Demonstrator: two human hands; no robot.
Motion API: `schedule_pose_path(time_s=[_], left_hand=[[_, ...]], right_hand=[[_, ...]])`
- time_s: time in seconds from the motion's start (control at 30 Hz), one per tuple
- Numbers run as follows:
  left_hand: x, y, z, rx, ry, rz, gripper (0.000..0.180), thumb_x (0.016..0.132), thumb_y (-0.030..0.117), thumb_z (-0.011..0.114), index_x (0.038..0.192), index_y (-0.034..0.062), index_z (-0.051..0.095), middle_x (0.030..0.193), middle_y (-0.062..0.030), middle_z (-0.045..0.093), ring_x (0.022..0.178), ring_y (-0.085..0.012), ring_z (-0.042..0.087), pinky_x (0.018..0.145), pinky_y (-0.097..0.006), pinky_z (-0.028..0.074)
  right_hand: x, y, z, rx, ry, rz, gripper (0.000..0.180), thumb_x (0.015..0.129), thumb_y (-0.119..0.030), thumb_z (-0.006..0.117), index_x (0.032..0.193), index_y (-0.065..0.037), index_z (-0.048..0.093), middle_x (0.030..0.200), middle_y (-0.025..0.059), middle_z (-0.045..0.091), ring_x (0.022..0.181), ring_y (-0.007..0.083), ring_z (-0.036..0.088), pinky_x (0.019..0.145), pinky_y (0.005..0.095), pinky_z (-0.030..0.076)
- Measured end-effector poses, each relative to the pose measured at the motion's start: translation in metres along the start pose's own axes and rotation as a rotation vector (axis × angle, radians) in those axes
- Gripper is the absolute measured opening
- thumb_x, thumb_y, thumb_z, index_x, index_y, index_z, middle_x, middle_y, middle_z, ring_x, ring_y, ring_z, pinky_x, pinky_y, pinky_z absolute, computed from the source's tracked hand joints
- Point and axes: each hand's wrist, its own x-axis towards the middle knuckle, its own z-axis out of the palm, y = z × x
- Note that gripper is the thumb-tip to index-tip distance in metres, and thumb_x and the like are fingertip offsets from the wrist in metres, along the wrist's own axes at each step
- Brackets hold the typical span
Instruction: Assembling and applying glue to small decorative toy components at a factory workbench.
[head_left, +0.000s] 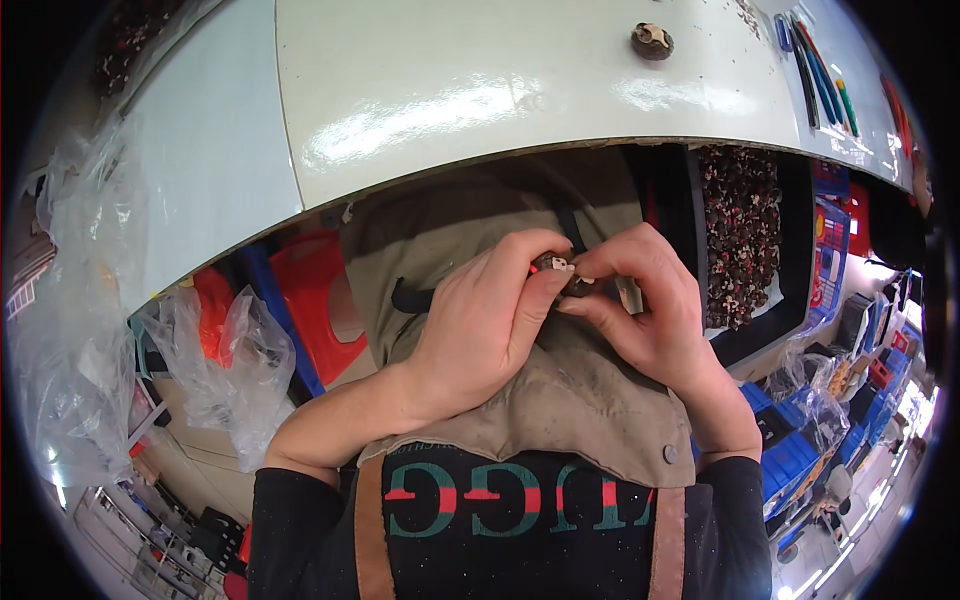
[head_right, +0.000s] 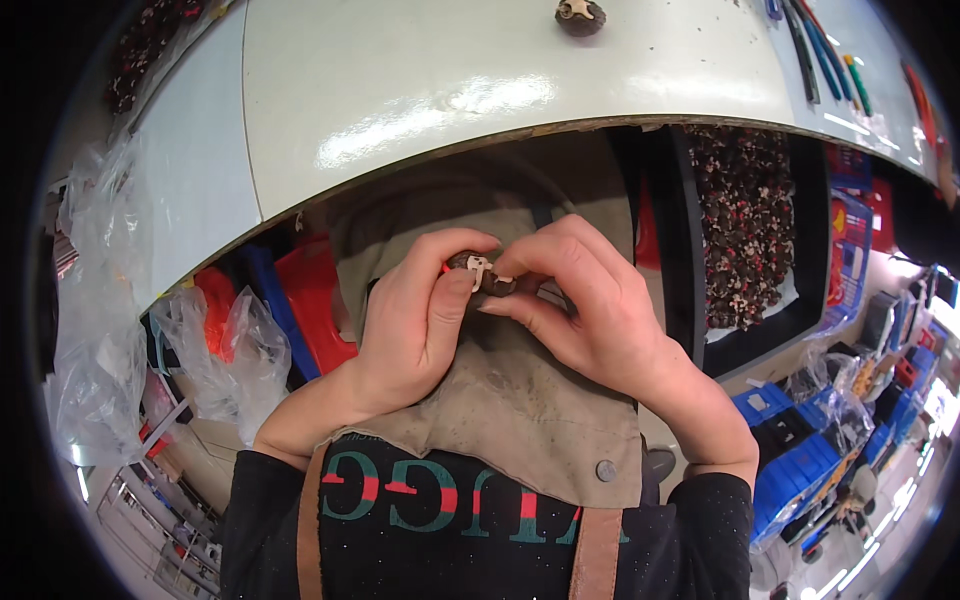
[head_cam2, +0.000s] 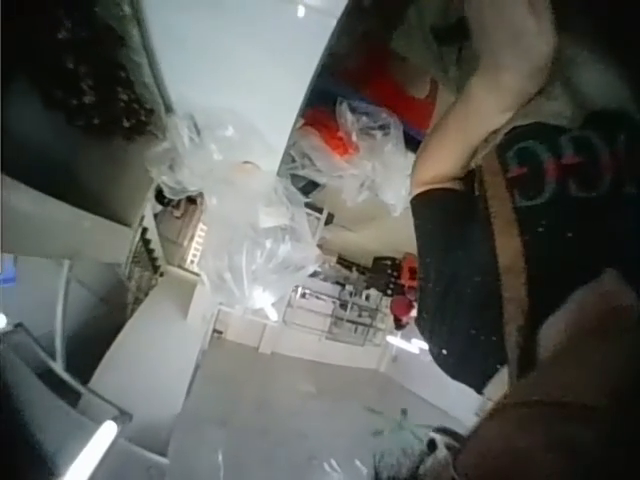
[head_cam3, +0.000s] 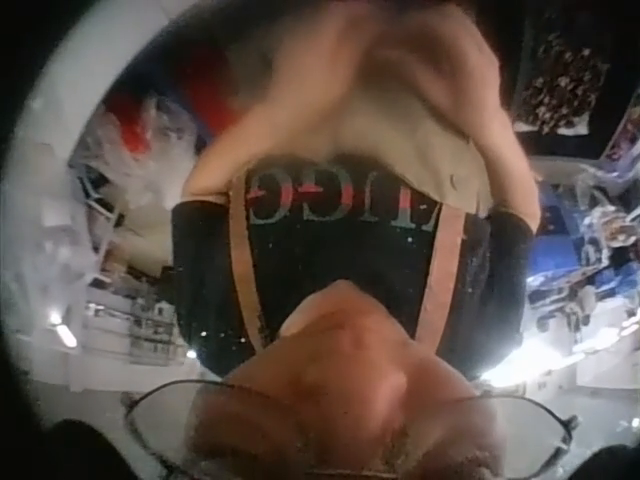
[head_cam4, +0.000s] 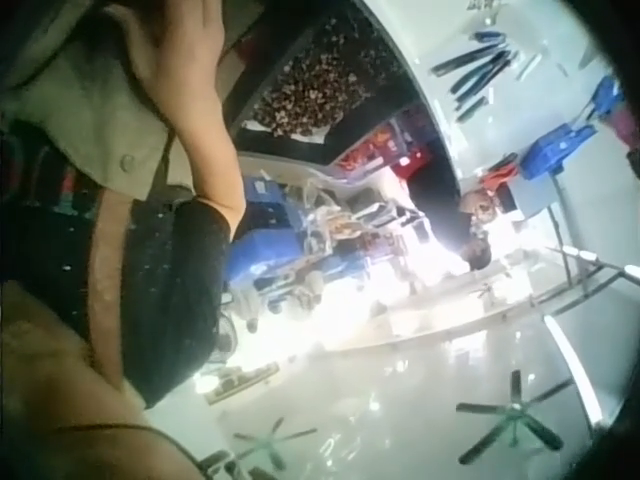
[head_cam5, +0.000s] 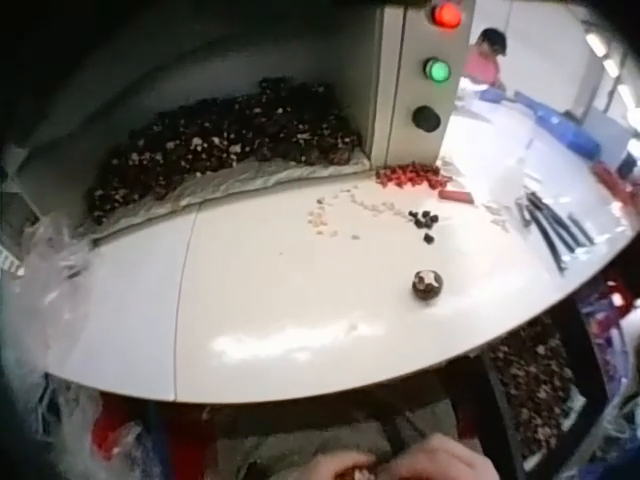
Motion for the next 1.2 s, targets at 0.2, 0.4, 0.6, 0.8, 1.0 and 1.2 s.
schedule_pose_path(time_s=[0.2, 0.4, 0.6, 0.8, 1.0, 1.2], left_hand=[[0.006, 0.003, 0.002, 0.0, -0.07, -0.095, 0.018, 0.093, 0.019, 0.047, 0.102, 0.0031, 0.049, 0.081, -0.0151, 0.058, 0.071, -0.0326, 0.058, 0.062, -0.039, 0.045], [0.007, 0.001, 0.004, 0.118, -0.115, -0.042, 0.018, 0.093, 0.018, 0.046, 0.103, 0.0027, 0.049, 0.082, -0.0149, 0.059, 0.073, -0.0325, 0.059, 0.064, -0.039, 0.046], [0.013, 0.003, 0.009, 0.19, -0.218, 0.035, 0.03, 0.083, 0.016, 0.053, 0.109, 0.0012, 0.048, 0.088, -0.0148, 0.059, 0.075, -0.0327, 0.059, 0.066, -0.04, 0.046], [0.021, 0.004, 0.016, 0.228, -0.322, 0.085, 0.035, 0.075, 0.011, 0.052, 0.108, 0.0005, 0.047, 0.087, -0.0148, 0.059, 0.075, -0.033, 0.059, 0.067, -0.041, 0.046], [0.025, 0.008, 0.023, 0.251, -0.343, 0.054, 0.032, 0.074, 0.011, 0.052, 0.104, 0.0005, 0.047, 0.083, -0.0151, 0.058, 0.073, -0.0337, 0.058, 0.064, -0.042, 0.046], [0.022, 0.007, 0.021, 0.264, -0.349, 0.0, 0.03, 0.074, 0.012, 0.052, 0.101, 0.0006, 0.047, 0.079, -0.014, 0.058, 0.071, -0.0329, 0.058, 0.061, -0.041, 0.046]], right_hand=[[-0.006, 0.012, 0.005, -0.019, 0.068, -0.076, 0.033, 0.065, -0.003, 0.077, 0.091, -0.004, 0.056, 0.082, 0.0077, 0.059, 0.073, 0.0198, 0.055, 0.061, 0.0283, 0.044], [-0.013, 0.015, 0.002, 0.135, 0.032, 0.057, 0.033, 0.066, -0.001, 0.076, 0.091, -0.002, 0.055, 0.084, 0.0077, 0.059, 0.076, 0.019, 0.057, 0.066, 0.0277, 0.046], [-0.03, 0.031, 0.006, 0.139, 0.166, -0.036, 0.033, 0.066, 0.0, 0.076, 0.091, -0.002, 0.055, 0.086, 0.0101, 0.059, 0.078, 0.0211, 0.058, 0.068, 0.0288, 0.047], [-0.043, 0.039, 0.002, 0.16, 0.193, -0.011, 0.033, 0.065, 0.0, 0.076, 0.091, -0.002, 0.056, 0.088, 0.0106, 0.06, 0.079, 0.0209, 0.058, 0.068, 0.029, 0.047], [-0.048, 0.045, -0.003, 0.175, 0.176, -0.005, 0.033, 0.066, 0.0, 0.076, 0.092, -0.002, 0.055, 0.089, 0.0108, 0.06, 0.08, 0.0204, 0.059, 0.068, 0.0283, 0.048], [-0.051, 0.046, 0.001, 0.331, 0.11, 0.125, 0.031, 0.069, 0.003, 0.073, 0.093, 0.0, 0.054, 0.092, 0.0106, 0.055, 0.082, 0.0181, 0.058, 0.072, 0.0273, 0.048]])
